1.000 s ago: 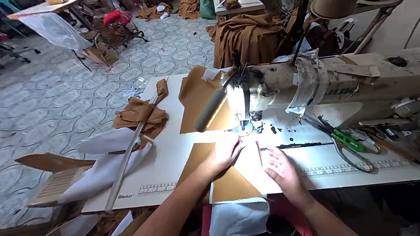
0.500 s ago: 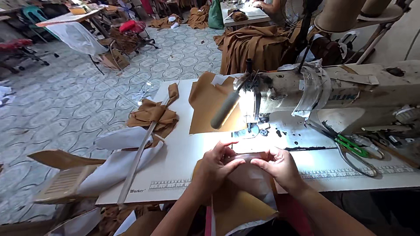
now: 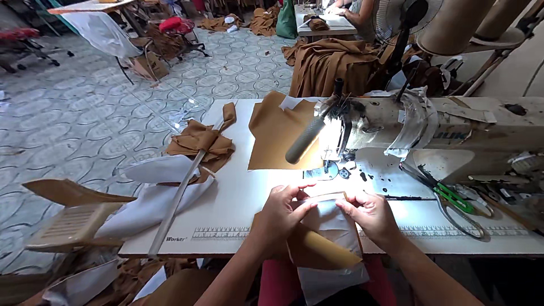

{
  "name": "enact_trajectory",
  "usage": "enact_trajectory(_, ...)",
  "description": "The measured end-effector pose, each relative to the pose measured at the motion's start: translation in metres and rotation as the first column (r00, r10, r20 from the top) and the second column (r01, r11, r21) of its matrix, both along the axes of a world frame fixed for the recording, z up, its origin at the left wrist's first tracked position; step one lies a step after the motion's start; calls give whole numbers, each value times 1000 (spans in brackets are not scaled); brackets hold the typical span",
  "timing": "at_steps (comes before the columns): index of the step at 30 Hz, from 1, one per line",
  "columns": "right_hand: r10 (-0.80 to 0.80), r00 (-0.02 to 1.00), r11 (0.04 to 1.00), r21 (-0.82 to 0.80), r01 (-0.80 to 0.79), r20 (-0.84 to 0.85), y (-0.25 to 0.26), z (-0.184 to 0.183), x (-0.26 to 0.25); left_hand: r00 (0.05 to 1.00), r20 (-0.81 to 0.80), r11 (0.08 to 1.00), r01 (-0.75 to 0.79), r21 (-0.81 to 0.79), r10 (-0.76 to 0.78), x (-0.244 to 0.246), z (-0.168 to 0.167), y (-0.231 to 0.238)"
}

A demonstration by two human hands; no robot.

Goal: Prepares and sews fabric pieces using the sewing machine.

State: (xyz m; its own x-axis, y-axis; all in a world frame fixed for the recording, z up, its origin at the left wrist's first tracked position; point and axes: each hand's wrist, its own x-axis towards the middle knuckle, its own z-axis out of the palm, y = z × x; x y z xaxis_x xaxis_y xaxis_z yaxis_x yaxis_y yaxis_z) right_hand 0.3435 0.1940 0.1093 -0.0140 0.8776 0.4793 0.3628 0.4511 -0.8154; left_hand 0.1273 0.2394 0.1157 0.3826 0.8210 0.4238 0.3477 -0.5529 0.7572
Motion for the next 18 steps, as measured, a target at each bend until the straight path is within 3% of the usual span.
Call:
enact_trajectory(11,-8,998,999,40,6,62,1,0,8,983,115,989,-148,32,143,12,-14,-16)
enact_trajectory(18,13,1000,999,53,-12,-24,2,-2,3,982,127,989,-145,36,139,13,-15,-18)
